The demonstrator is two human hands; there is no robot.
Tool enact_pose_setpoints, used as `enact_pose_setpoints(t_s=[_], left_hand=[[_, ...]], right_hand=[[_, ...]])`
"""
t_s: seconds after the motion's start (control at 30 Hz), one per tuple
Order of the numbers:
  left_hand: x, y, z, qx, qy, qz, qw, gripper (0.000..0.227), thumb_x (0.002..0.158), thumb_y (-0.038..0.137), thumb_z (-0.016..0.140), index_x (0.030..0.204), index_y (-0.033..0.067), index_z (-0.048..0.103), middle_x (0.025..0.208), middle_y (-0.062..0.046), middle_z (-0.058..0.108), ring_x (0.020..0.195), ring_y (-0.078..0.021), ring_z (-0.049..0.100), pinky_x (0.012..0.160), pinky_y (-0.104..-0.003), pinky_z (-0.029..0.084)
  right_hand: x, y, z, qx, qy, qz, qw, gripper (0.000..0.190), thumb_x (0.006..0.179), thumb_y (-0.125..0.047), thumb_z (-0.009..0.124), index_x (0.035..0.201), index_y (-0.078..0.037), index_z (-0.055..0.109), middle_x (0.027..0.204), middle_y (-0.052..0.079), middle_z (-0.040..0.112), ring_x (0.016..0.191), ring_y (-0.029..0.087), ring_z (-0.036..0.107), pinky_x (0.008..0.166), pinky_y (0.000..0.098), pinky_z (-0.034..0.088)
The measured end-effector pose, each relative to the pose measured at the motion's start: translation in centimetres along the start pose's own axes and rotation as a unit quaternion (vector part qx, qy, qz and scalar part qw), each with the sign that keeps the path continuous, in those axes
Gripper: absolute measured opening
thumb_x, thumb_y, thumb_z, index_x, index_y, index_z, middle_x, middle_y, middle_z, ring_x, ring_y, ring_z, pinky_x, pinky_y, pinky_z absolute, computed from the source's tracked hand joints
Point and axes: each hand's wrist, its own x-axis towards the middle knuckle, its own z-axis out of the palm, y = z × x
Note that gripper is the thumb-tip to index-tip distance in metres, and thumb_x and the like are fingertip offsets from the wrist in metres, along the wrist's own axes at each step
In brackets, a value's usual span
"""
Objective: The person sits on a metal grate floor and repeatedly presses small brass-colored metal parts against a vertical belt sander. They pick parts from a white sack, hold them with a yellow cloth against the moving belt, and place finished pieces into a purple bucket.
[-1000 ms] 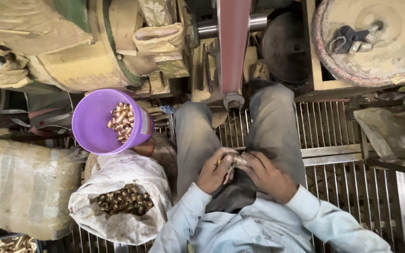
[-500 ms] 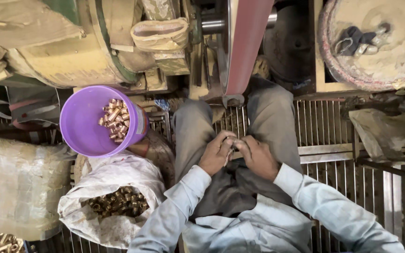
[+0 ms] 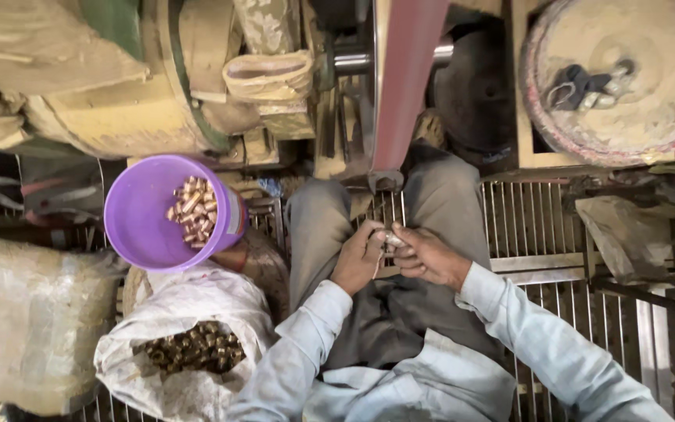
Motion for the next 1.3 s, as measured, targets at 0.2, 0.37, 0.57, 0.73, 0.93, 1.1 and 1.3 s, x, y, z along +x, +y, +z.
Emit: enact_pose_setpoints(t_s=[0.2, 0.37, 0.57, 0.73, 0.93, 1.1, 1.3], left_hand=[[-2.2, 0.3, 0.1, 0.030, 0.029, 0.128, 0.991, 0.022, 0.109, 0.024, 0.054, 0.121, 0.0078, 0.062, 0.089, -0.004, 0.067, 0.068, -0.0093, 0.062, 0.060, -0.027, 0.051], [-4.2, 1.5, -0.4, -0.029, -0.031, 0.045, 0.998, 0.028, 0.107, 0.024, 0.053, 0.125, 0.0071, 0.063, 0.077, -0.003, 0.063, 0.057, -0.0080, 0.055, 0.050, -0.025, 0.046], [-7.3, 2.4, -2.4, 0.023, 0.030, 0.103, 0.994, 0.038, 0.107, 0.024, 0.052, 0.141, 0.0075, 0.057, 0.082, -0.009, 0.062, 0.070, -0.0192, 0.060, 0.063, -0.033, 0.048], [-8.8, 1.4, -5.4, 0.363, 0.224, 0.194, 0.883, 0.044, 0.102, 0.016, 0.058, 0.142, -0.0008, 0.047, 0.107, -0.024, 0.064, 0.097, -0.0421, 0.063, 0.083, -0.049, 0.052], [-11.2, -0.8, -4.4, 0.288, 0.225, 0.202, 0.909, 0.063, 0.093, 0.015, 0.061, 0.147, -0.0065, 0.037, 0.111, -0.021, 0.069, 0.095, -0.0413, 0.064, 0.088, -0.052, 0.048], [-11.9, -0.4, -4.8, 0.267, 0.238, 0.146, 0.922, 0.043, 0.099, 0.015, 0.062, 0.137, -0.0001, 0.049, 0.103, -0.018, 0.071, 0.090, -0.0363, 0.069, 0.079, -0.043, 0.055], [-11.4, 1.9, -3.8, 0.019, 0.116, 0.101, 0.988, 0.026, 0.103, 0.011, 0.057, 0.126, 0.0010, 0.049, 0.088, -0.009, 0.064, 0.069, -0.0158, 0.064, 0.064, -0.029, 0.054]], right_hand=[[-2.3, 2.8, 0.5, -0.276, 0.029, -0.203, 0.939, 0.027, 0.107, -0.030, 0.060, 0.107, -0.004, 0.055, 0.074, 0.004, 0.048, 0.059, 0.011, 0.044, 0.050, 0.0276, 0.038], [-5.6, 4.3, 2.4, -0.555, 0.122, -0.454, 0.687, 0.031, 0.100, -0.020, 0.063, 0.124, -0.001, 0.056, 0.109, 0.019, 0.068, 0.100, 0.036, 0.069, 0.083, 0.0402, 0.053], [-8.3, 5.2, 3.4, -0.582, 0.176, -0.511, 0.608, 0.033, 0.097, -0.016, 0.067, 0.126, -0.003, 0.058, 0.112, 0.021, 0.066, 0.100, 0.042, 0.066, 0.084, 0.0420, 0.053], [-10.5, 5.0, 4.1, -0.598, 0.160, -0.535, 0.575, 0.040, 0.094, -0.015, 0.073, 0.129, -0.002, 0.057, 0.108, 0.018, 0.066, 0.094, 0.034, 0.068, 0.080, 0.0374, 0.055], [-12.4, 4.0, 5.9, -0.608, 0.125, -0.598, 0.506, 0.042, 0.092, -0.010, 0.075, 0.127, 0.001, 0.054, 0.113, 0.018, 0.068, 0.100, 0.032, 0.070, 0.086, 0.0354, 0.056], [-12.9, 3.8, 6.5, -0.586, 0.114, -0.591, 0.543, 0.039, 0.093, -0.010, 0.074, 0.126, 0.002, 0.055, 0.110, 0.018, 0.068, 0.098, 0.031, 0.071, 0.085, 0.0351, 0.056], [-12.5, 3.9, 6.1, -0.550, 0.117, -0.573, 0.597, 0.033, 0.097, -0.015, 0.069, 0.124, 0.001, 0.059, 0.106, 0.017, 0.068, 0.091, 0.029, 0.071, 0.081, 0.0332, 0.056]])
